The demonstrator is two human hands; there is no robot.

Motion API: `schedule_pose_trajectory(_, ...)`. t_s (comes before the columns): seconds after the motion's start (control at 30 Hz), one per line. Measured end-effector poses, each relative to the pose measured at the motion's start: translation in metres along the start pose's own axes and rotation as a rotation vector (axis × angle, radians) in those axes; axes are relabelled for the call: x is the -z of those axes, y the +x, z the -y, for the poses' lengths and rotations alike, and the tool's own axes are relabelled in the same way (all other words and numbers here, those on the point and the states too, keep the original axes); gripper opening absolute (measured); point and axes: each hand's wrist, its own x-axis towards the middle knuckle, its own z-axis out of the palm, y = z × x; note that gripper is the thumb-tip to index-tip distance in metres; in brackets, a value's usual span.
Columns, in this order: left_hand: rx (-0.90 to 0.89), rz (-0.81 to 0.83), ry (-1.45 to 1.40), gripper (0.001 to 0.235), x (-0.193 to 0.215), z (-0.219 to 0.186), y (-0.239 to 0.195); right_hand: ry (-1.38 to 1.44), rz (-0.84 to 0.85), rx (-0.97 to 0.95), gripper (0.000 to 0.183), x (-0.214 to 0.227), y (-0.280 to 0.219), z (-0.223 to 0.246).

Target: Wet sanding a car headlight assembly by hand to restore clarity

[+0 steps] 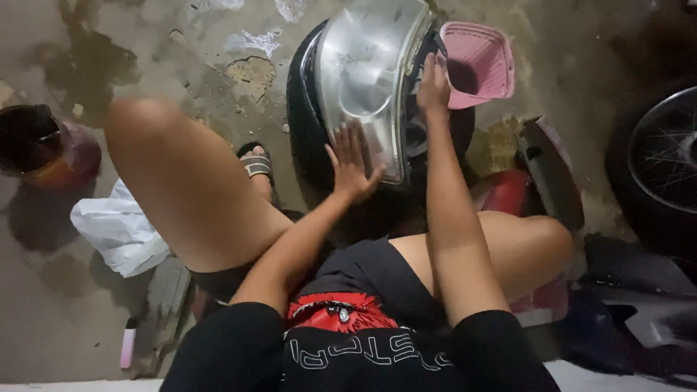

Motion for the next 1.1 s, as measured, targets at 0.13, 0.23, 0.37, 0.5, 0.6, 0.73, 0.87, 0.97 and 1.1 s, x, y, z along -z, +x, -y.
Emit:
schedule_pose_trajectory(0.13,0.028,-0.078,-0.055,0.098,0.015,0.013,0.023,-0.034,0.048,-0.024,0.080,0.001,0.000,-0.008)
schedule_pose_trajectory(0.23,-0.103,0.055,0.024,0.114,0.008,0.011,-0.003,0.006,-0.016,0.025,0.073,-0.007,0.007,-0.015)
schedule_pose_trajectory(0.37,-0.074,0.031,0.019,0.102,0.012,0.019,0.029,0.041,-0.035,0.079,0.069,-0.004,0.005,-0.008)
schedule_pose_trajectory(0.5,-0.094,0.034,0.004,0.109,0.014,0.022,0.018,0.023,-0.006,0.047,0.073,-0.005,0.006,-0.020)
schedule_pose_trajectory(0.6,-0.164,0.128,-0.005,0.120,0.004,0.002,-0.034,0.002,0.031,-0.028,0.077,0.002,-0.004,0.001)
schedule_pose_trajectory(0.73,-0.175,-0.012,0.035,0.111,0.012,0.017,0.024,0.016,0.004,-0.028,0.079,0.005,-0.009,0.016)
schedule_pose_trajectory(0.87,-0.177,0.028,0.007,0.117,0.019,0.006,-0.005,0.016,0.011,-0.014,0.073,0.006,-0.012,0.009)
schedule_pose_trajectory(0.97,-0.215,0.103,0.055,0.121,0.020,0.001,-0.003,0.010,-0.011,-0.020,0.072,0.001,-0.006,0.002)
schedule_pose_trajectory(1.1,-0.073,0.003,0.071,0.107,0.022,-0.002,0.059,-0.019,0.042,-0.071,0.075,0.008,-0.014,0.021)
